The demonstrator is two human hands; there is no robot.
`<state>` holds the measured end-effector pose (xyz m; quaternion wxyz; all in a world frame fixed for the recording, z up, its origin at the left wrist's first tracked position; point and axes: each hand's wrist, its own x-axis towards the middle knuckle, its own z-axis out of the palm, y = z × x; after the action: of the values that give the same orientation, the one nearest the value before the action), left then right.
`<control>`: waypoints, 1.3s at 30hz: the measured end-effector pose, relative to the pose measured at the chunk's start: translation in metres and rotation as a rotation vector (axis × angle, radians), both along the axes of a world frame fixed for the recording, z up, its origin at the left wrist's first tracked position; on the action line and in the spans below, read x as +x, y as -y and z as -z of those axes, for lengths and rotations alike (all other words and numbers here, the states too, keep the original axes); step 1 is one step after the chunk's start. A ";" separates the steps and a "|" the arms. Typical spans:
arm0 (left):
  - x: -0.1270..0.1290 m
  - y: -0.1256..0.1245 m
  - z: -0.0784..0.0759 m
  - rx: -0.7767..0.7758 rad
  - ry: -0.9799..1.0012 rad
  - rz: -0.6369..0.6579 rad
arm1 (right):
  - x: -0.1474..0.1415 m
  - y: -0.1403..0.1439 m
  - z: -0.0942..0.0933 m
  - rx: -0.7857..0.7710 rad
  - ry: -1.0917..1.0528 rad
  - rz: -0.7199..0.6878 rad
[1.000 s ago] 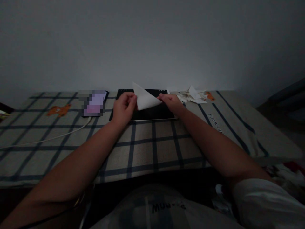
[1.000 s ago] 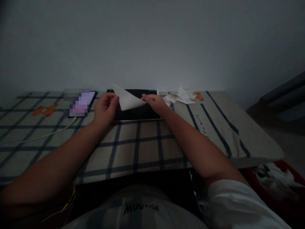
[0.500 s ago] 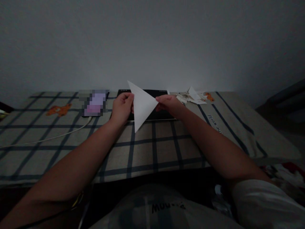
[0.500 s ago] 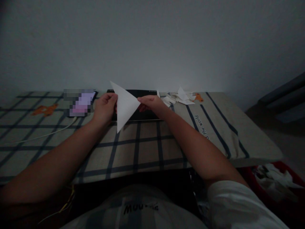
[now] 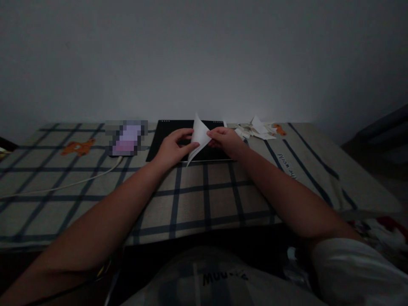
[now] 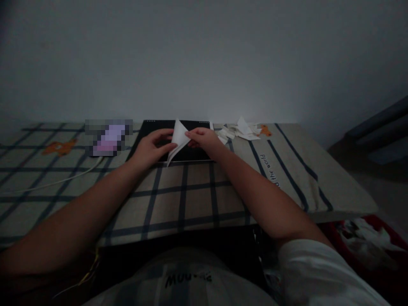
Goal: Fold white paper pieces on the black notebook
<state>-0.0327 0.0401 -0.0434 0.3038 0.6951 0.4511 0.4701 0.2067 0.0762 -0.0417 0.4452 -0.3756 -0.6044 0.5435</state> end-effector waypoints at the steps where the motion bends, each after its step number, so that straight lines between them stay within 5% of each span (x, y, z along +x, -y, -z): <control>1: 0.002 0.003 -0.001 -0.037 0.007 0.055 | -0.001 0.002 0.000 0.003 -0.022 -0.015; 6: 0.006 0.007 -0.003 -0.111 0.122 0.164 | -0.005 0.009 -0.004 0.007 -0.081 -0.046; 15: -0.002 -0.008 0.001 -0.204 0.428 -0.132 | 0.008 -0.009 0.003 -0.023 -0.069 0.063; 20: -0.011 -0.013 -0.005 -0.215 0.419 -0.212 | 0.015 -0.017 0.006 -0.028 -0.015 0.170; 28: 0.004 0.002 0.000 -0.241 0.235 0.138 | 0.002 0.000 0.002 0.019 -0.002 0.067; 35: 0.003 0.004 -0.002 -0.229 0.202 0.104 | 0.003 0.001 -0.001 0.038 0.014 -0.011; 39: 0.002 0.004 -0.002 -0.228 0.192 0.207 | 0.003 0.003 0.001 0.049 0.015 -0.058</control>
<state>-0.0308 0.0361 -0.0410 0.4691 0.6507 0.3966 0.4463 0.2094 0.0737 -0.0423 0.4337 -0.3509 -0.6316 0.5384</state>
